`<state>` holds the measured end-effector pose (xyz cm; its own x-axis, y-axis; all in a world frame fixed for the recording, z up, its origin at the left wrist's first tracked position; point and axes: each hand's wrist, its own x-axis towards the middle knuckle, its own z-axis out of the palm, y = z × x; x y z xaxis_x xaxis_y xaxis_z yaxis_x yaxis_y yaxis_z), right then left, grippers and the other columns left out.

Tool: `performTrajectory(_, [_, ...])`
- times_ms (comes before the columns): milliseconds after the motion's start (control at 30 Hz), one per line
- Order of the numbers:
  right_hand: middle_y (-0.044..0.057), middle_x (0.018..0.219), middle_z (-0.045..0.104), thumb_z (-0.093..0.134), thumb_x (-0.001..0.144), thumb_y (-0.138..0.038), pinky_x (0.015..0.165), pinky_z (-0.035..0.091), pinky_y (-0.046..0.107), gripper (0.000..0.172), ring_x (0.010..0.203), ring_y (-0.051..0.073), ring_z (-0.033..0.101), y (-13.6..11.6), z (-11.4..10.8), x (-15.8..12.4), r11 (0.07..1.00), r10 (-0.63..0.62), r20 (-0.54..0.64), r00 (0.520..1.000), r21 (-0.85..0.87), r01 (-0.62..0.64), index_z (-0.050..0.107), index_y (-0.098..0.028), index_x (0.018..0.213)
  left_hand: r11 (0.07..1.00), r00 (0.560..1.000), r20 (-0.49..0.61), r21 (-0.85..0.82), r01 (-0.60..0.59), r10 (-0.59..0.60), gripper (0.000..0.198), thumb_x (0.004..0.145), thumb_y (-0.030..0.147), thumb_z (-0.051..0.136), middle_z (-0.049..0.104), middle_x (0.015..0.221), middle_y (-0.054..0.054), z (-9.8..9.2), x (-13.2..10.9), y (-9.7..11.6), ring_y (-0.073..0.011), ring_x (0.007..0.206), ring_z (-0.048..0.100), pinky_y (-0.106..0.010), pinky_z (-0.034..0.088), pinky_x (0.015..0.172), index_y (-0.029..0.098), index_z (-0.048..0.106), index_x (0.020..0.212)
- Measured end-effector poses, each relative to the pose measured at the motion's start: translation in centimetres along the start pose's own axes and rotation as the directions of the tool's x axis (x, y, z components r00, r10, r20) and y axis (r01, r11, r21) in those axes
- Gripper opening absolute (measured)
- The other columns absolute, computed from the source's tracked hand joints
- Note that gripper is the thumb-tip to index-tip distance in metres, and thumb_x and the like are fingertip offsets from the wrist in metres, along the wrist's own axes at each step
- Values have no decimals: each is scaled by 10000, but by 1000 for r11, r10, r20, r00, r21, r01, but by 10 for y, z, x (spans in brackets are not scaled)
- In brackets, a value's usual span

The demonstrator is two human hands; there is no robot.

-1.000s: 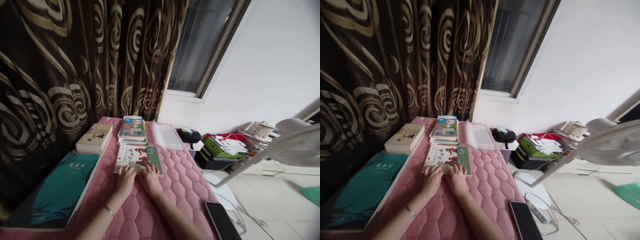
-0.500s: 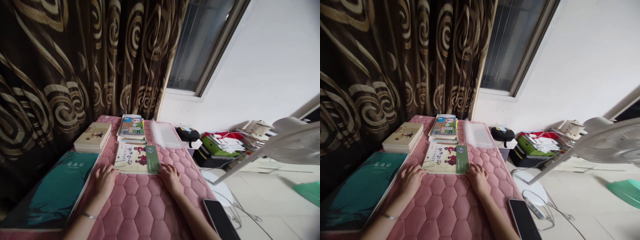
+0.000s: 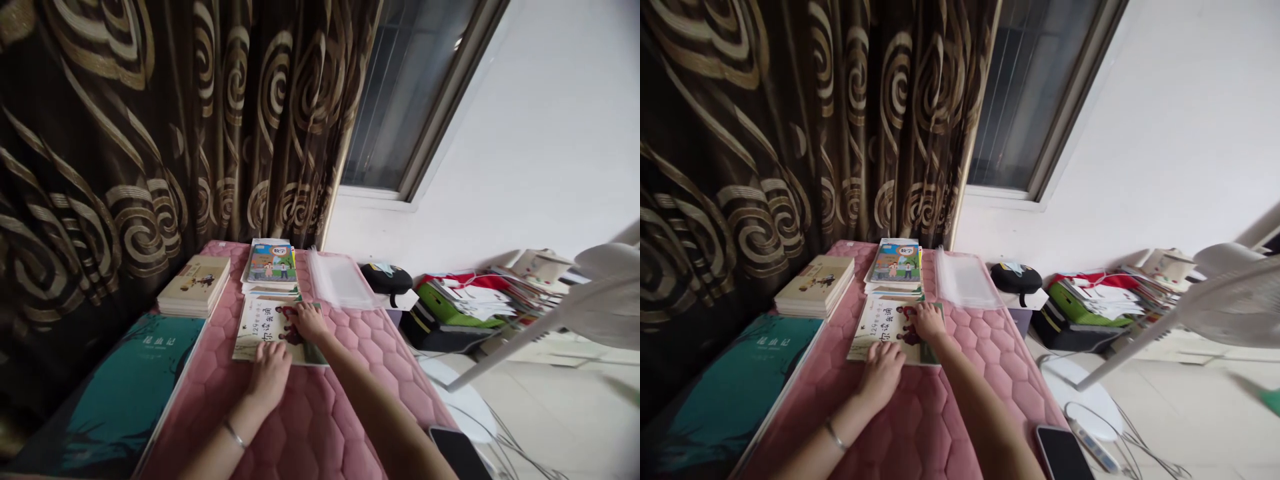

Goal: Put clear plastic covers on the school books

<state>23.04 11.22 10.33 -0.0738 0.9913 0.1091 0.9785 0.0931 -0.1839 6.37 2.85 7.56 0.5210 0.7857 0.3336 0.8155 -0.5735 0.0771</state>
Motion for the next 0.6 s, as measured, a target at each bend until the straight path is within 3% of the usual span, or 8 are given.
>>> performTrajectory(133, [206,1304,562,419,977,-422,976,352,416,448,1215,296,511,2,5,29,995,93,-15,996,-21,-93,543,-110,1273,1000,1000,8,14,-28,28,302,922,67,427,663,1052,-94,9,9,11,-231,1038,592,-492,409,1007,182,698,990])
performTrajectory(300, [222,1275,595,482,945,-502,1000,329,465,504,1209,333,532,14,-1,20,991,132,16,991,-27,-132,576,-97,1229,1000,999,36,24,-20,19,274,923,81,451,679,1020,-80,1,-6,5,-224,1007,617,-493,427,1013,187,700,965])
performTrajectory(433, [175,1072,700,546,887,-609,889,418,403,538,1036,313,646,23,-6,-24,980,192,92,977,35,-195,631,-121,1096,996,997,-20,-61,68,-69,260,889,81,502,705,1048,-79,-16,-28,-10,-235,1030,624,-477,452,987,217,714,956])
performTrajectory(533, [150,951,722,496,908,-614,706,464,342,489,902,293,693,18,-1,-74,934,295,149,944,162,-318,630,-156,1014,943,962,-76,-229,240,-263,282,880,130,453,711,959,-55,-21,-35,-33,-187,955,651,-278,516,849,183,730,867])
performTrajectory(600, [154,945,723,431,941,-588,679,475,347,444,879,296,702,8,5,-104,897,375,137,917,196,-396,614,-187,991,880,922,-42,-316,354,-385,299,835,85,443,702,894,-40,-19,-30,-51,-157,863,670,-212,516,764,169,731,832])
